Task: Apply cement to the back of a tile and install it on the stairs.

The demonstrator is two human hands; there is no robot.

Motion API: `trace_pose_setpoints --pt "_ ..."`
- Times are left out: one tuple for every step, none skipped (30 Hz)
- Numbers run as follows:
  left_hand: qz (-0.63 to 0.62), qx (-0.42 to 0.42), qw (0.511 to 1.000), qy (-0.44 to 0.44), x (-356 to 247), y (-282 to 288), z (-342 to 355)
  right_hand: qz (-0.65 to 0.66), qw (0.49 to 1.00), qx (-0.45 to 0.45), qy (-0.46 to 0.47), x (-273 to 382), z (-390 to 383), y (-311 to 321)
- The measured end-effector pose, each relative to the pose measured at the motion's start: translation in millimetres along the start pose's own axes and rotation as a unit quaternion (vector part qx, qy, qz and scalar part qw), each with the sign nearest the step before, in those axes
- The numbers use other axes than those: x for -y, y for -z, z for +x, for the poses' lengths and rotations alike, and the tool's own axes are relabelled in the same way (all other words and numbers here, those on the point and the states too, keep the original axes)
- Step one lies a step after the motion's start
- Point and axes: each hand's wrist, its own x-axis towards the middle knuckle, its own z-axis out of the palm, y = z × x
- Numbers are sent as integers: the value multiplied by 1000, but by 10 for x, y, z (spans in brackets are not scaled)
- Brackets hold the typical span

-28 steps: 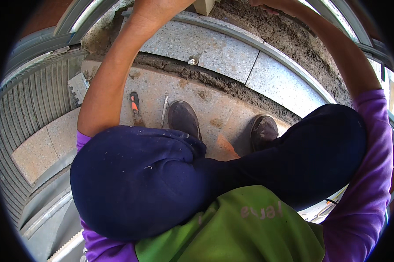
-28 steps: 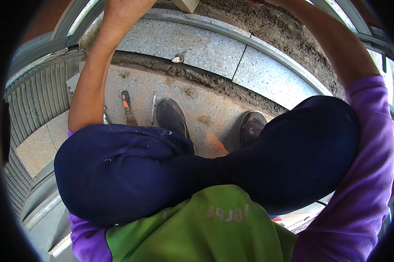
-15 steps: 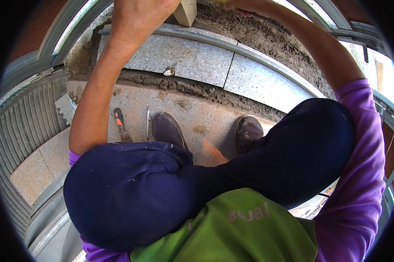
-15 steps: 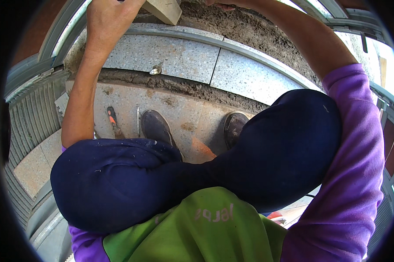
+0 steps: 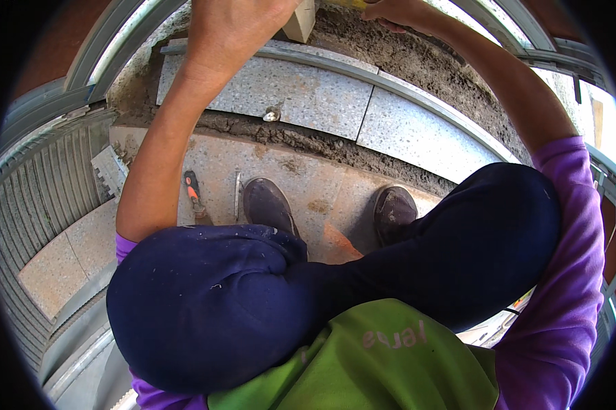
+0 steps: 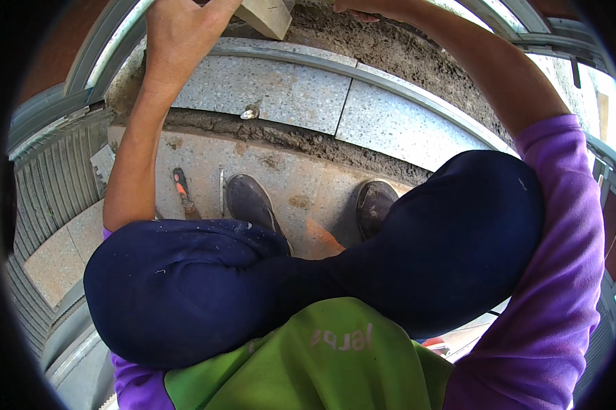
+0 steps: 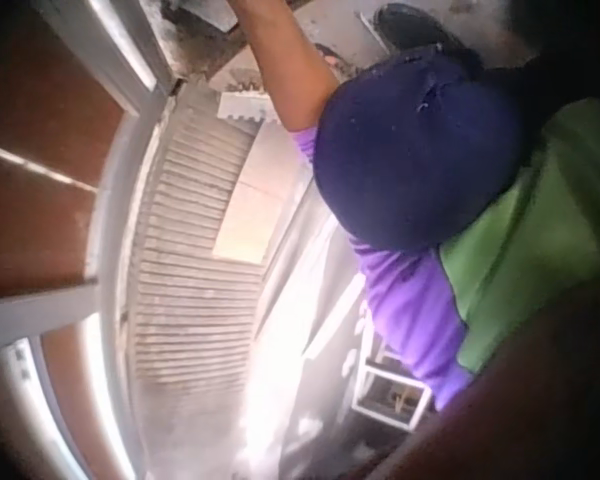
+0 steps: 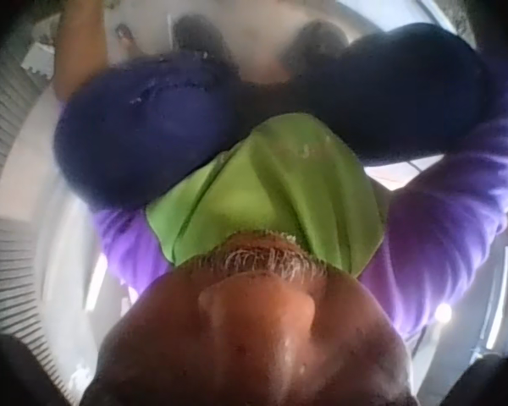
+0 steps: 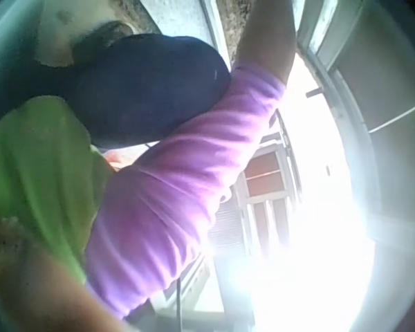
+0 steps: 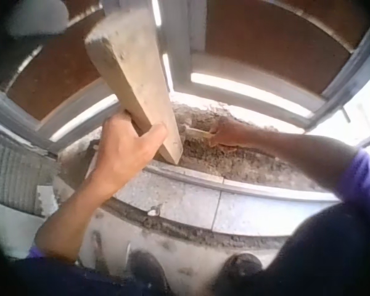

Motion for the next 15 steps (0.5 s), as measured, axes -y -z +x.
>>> trace_pose_setpoints --pt "1 0 1000 -1 -27 6 12 0 1000 -3 -1 -3 2 24" --pt "11 -2 1000 -11 -44 7 27 0 1000 -6 -2 -7 2 32" --pt "20 -3 1000 -20 -55 4 41 0 1000 -8 -4 -12 0 23" --pt "22 -4 1000 -20 -65 18 44 0 1000 -9 -4 -3 -3 19" --pt "17 9 1000 -7 -74 29 51 -1 1000 -11 -5 0 -8 7" --pt "12 23 1000 5 -83 35 51 -1 1000 -12 -6 -2 -15 -12" --pt "11 22 1000 5 -106 40 52 -2 1000 -14 -9 -21 -22 -8" --pt "27 25 999 4 -132 42 45 -3 1000 -17 -13 -45 -32 -10" --pt "43 29 999 3 -146 36 37 -4 1000 -18 -17 -74 -44 -17" --pt "40 31 999 5 -138 27 28 -5 1000 -19 -22 -108 -65 -25" --pt "29 30 999 0 -114 27 20 -6 999 -19 -28 -145 -89 -38" --pt "18 29 999 -4 -90 20 10 -6 999 -18 -34 -184 -115 -56" --pt "15 32 999 -2 -67 5 -1 -7 999 -18 -40 -224 -142 -80" --pt "2 28 1000 -14 -41 -13 -11 -8 999 -17 -46 -263 -170 -107" --pt "-7 19 999 -33 -97 20 42 -9 999 -24 -47 -235 -198 -48"
